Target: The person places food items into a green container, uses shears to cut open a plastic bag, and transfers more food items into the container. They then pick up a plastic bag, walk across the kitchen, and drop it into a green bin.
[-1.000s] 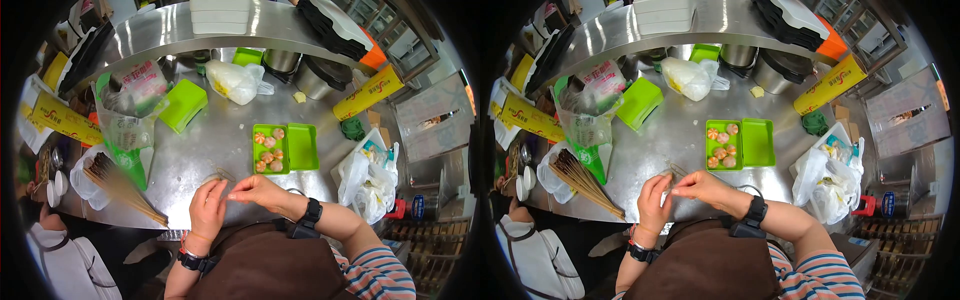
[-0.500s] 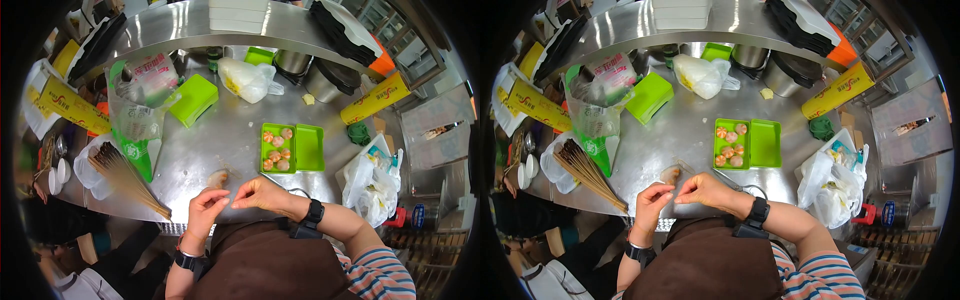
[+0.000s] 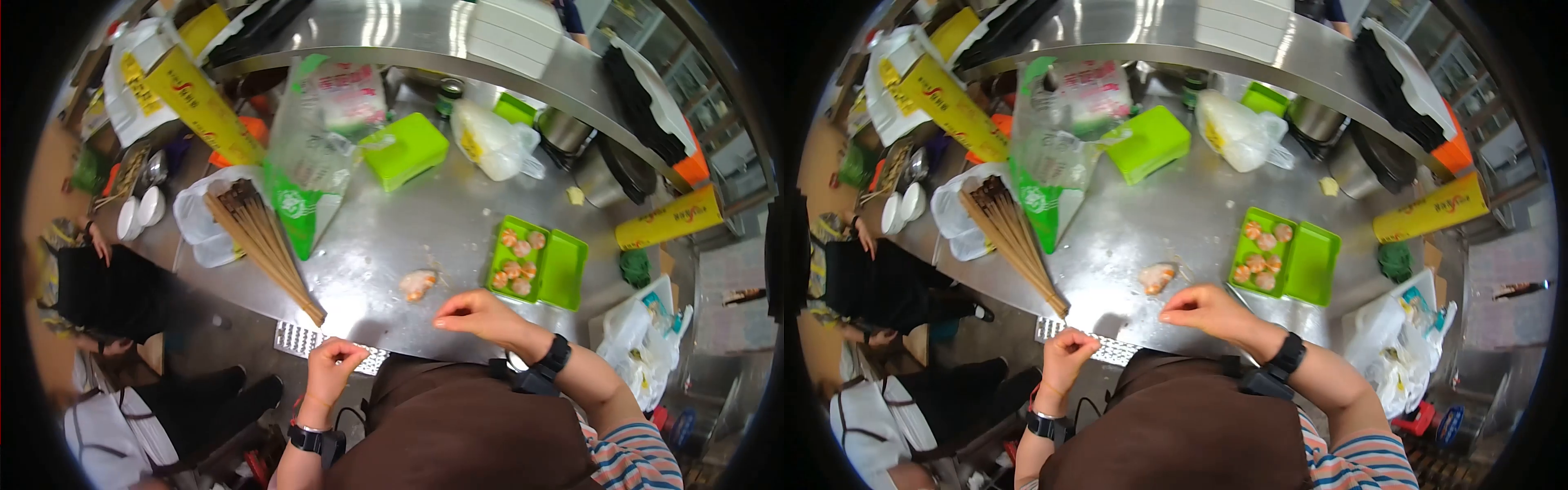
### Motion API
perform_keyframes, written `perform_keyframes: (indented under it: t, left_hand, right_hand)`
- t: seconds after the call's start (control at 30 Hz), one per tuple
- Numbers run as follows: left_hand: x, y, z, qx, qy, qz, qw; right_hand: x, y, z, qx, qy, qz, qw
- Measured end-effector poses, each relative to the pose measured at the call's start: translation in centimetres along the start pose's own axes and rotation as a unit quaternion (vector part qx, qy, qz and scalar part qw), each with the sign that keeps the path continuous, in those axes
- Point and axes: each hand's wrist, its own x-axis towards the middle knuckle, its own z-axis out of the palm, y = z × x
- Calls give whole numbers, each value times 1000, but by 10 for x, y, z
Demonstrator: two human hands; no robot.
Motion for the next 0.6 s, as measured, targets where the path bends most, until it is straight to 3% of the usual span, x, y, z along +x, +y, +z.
perform_keyframes:
  t: [0.13, 0.23, 0.33, 0.37, 0.5, 0.57, 0.6]
  left_hand:
    - [-40, -82, -44, 97, 73, -56, 991]
    - [-62, -113, -55, 289, 75, -169, 939]
    - [-76, -147, -53, 314, 89, -233, 916]
    - [-79, -159, -54, 306, 56, -267, 912]
    - [-90, -208, -45, 396, 15, -288, 872]
    - [-98, -237, -42, 449, -16, -176, 876]
    - [-99, -231, -39, 449, -17, -174, 876]
  right_hand:
    - [-12, -4, -19, -35, 40, 31, 998]
    - [-22, 1, -31, -60, 41, 29, 997]
    - [-35, 6, -40, -71, 39, 19, 997]
    - [-39, 8, -42, -65, 47, 27, 996]
    - [-51, 13, -50, -84, 65, 46, 993]
    - [-55, 16, -53, -75, 70, 41, 994]
    - [-58, 18, -55, -64, 72, 38, 995]
